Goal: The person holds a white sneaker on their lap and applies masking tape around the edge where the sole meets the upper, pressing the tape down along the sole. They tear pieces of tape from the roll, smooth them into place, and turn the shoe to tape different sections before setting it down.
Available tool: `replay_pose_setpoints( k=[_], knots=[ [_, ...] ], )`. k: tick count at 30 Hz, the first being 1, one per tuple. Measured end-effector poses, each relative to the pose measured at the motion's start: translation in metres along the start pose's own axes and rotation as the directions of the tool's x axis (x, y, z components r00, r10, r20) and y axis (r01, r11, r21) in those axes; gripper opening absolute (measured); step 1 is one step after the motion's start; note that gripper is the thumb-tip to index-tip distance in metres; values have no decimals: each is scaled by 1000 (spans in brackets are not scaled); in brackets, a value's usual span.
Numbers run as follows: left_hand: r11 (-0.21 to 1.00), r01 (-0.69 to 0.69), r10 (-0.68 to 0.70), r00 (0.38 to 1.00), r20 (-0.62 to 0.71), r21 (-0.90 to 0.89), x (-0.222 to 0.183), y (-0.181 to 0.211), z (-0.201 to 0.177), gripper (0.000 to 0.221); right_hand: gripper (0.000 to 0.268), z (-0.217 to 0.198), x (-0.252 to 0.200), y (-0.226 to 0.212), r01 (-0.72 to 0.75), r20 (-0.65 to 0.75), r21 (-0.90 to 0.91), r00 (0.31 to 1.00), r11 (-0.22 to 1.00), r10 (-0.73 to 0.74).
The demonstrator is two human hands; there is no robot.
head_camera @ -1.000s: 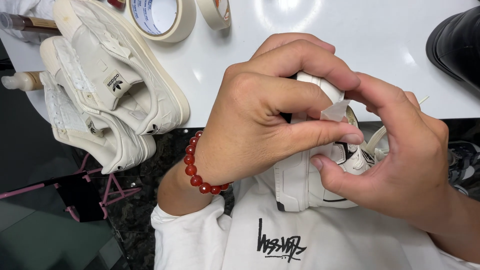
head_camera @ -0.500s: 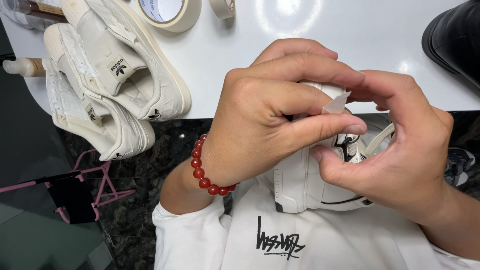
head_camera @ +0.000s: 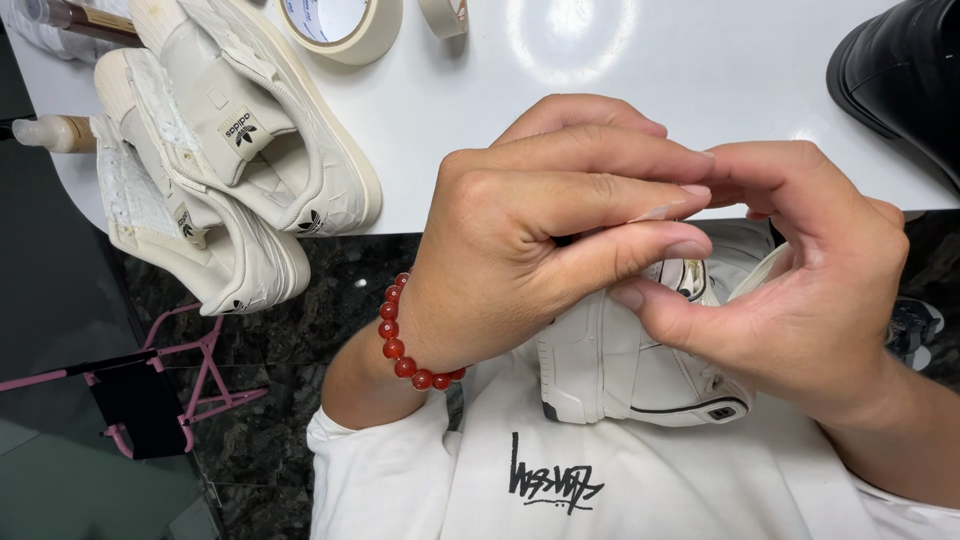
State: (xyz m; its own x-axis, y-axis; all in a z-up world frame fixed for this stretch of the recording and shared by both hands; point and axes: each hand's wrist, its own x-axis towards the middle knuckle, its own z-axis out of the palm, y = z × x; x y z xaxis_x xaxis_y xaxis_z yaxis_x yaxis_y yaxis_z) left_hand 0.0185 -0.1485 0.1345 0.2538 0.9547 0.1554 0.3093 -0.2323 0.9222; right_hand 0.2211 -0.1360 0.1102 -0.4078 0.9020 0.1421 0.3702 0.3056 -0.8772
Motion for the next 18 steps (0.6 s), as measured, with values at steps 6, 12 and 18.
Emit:
replay_pose_setpoints(
  k=[6, 12, 18],
  knots=[
    [999, -44, 45, 999, 25, -30, -9, -3, -3, 18, 56, -1, -9, 5, -12, -18, 66, 1000, 998, 13],
    [993, -103, 105, 994, 29, -49, -17, -9, -5, 34, 58, -4, -14, 3, 14, -13, 36, 1000, 999, -14],
    [992, -84, 83, 996, -13, -93, -24, -5, 0, 49, 62, -13, 2, -9, 89, -15, 30, 996, 996, -89]
  ],
)
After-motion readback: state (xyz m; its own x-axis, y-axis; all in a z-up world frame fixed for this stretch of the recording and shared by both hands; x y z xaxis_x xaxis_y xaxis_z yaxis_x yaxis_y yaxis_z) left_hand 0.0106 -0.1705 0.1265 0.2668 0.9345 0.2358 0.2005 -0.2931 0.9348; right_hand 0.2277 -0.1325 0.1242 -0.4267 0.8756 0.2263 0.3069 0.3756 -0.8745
